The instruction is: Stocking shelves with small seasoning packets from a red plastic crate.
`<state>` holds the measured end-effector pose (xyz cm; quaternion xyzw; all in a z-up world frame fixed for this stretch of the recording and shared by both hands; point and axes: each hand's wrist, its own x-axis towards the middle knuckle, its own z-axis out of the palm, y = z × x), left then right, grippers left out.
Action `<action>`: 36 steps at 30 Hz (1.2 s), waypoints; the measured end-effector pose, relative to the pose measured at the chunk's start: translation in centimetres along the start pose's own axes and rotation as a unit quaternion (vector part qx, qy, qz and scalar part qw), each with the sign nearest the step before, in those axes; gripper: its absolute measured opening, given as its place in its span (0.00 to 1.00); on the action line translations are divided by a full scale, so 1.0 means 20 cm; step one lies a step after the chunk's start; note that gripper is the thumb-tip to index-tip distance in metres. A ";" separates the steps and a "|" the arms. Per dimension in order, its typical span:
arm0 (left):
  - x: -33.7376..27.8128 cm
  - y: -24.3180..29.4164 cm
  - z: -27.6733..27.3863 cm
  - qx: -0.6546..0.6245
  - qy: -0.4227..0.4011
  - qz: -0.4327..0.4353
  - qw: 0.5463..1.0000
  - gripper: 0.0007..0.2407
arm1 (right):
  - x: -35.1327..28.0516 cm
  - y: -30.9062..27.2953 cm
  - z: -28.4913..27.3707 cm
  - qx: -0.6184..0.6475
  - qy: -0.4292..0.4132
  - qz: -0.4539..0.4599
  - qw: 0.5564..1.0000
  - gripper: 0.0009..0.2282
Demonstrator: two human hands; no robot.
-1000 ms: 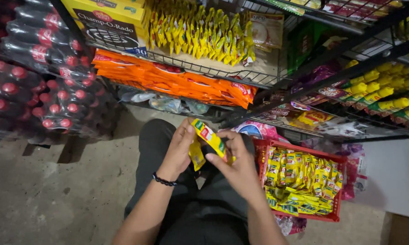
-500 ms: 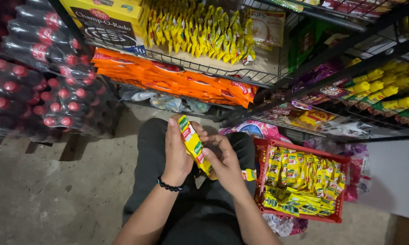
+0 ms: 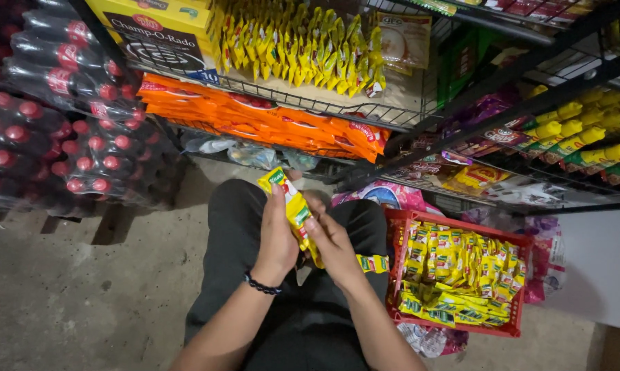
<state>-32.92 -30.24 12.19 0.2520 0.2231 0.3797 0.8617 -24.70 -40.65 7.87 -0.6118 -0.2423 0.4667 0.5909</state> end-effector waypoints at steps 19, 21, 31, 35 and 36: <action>0.04 0.41 -0.21 0.001 0.054 0.174 0.983 0.26 | -0.20 -0.11 -0.41 -0.079 -0.184 -0.008 0.980 0.14; 0.06 0.35 -0.22 0.026 0.035 0.171 0.984 0.26 | -0.24 -0.16 -0.42 -0.059 -0.178 -0.030 0.982 0.14; 0.05 0.06 -0.19 0.247 -0.180 0.091 0.948 0.23 | -0.29 -0.12 -0.41 0.155 -0.025 -0.062 0.986 0.14; -0.01 -0.01 -0.08 0.228 -0.229 0.079 0.943 0.22 | -0.27 -0.15 -0.35 0.184 -0.033 -0.096 0.978 0.14; -0.02 -0.03 -0.08 0.248 -0.217 0.068 0.942 0.22 | -0.26 -0.17 -0.33 0.197 -0.026 -0.102 0.975 0.14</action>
